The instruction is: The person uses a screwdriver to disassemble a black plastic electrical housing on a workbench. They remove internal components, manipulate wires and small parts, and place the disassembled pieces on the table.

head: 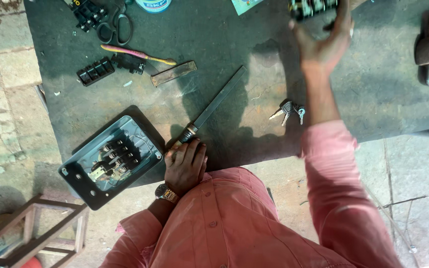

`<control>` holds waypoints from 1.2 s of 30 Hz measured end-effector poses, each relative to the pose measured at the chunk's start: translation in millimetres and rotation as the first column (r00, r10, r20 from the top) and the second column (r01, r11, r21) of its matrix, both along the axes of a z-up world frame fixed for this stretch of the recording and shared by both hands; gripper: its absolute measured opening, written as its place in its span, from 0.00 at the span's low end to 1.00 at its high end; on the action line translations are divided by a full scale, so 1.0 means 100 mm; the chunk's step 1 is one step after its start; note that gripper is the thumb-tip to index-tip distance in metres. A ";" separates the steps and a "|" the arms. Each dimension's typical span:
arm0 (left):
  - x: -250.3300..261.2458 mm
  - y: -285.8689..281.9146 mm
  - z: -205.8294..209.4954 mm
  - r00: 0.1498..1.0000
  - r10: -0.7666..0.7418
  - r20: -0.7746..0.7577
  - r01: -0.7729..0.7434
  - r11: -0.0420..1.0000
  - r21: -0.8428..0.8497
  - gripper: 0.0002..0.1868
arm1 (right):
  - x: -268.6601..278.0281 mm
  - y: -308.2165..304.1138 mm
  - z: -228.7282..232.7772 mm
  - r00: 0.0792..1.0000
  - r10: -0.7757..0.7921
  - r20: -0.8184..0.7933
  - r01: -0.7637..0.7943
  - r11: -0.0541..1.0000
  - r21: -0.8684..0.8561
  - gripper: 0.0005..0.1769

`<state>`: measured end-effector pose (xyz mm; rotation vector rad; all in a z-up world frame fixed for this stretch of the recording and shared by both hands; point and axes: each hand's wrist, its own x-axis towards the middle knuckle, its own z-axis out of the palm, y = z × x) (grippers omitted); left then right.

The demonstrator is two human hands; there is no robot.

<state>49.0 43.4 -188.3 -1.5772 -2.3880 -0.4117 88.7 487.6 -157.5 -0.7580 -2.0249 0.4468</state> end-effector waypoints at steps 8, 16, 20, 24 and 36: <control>-0.01 0.01 0.03 1.000 -0.013 0.003 0.013 1.000 0.011 0.16 | -0.52 0.61 -0.55 0.999 0.039 -0.030 -0.042 0.992 -0.118 0.43; -0.02 0.00 -0.05 0.999 -0.029 0.013 0.028 0.999 0.031 0.17 | -0.70 0.71 -0.87 0.988 -0.068 0.141 0.066 0.998 0.020 0.56; -0.01 -0.01 -0.08 0.999 -0.024 0.039 0.023 1.000 0.018 0.17 | -0.69 0.72 -0.93 0.969 -0.088 0.232 0.111 0.990 -0.090 0.57; 0.00 -0.01 -0.04 1.000 -0.014 0.024 0.013 1.000 0.018 0.17 | -0.69 0.67 -0.87 0.974 -0.099 0.203 0.102 0.995 -0.006 0.57; 0.01 0.00 -0.06 0.999 0.005 0.038 -0.006 1.000 0.009 0.21 | -0.68 0.61 -0.78 0.996 -0.022 0.089 0.030 0.996 -0.082 0.75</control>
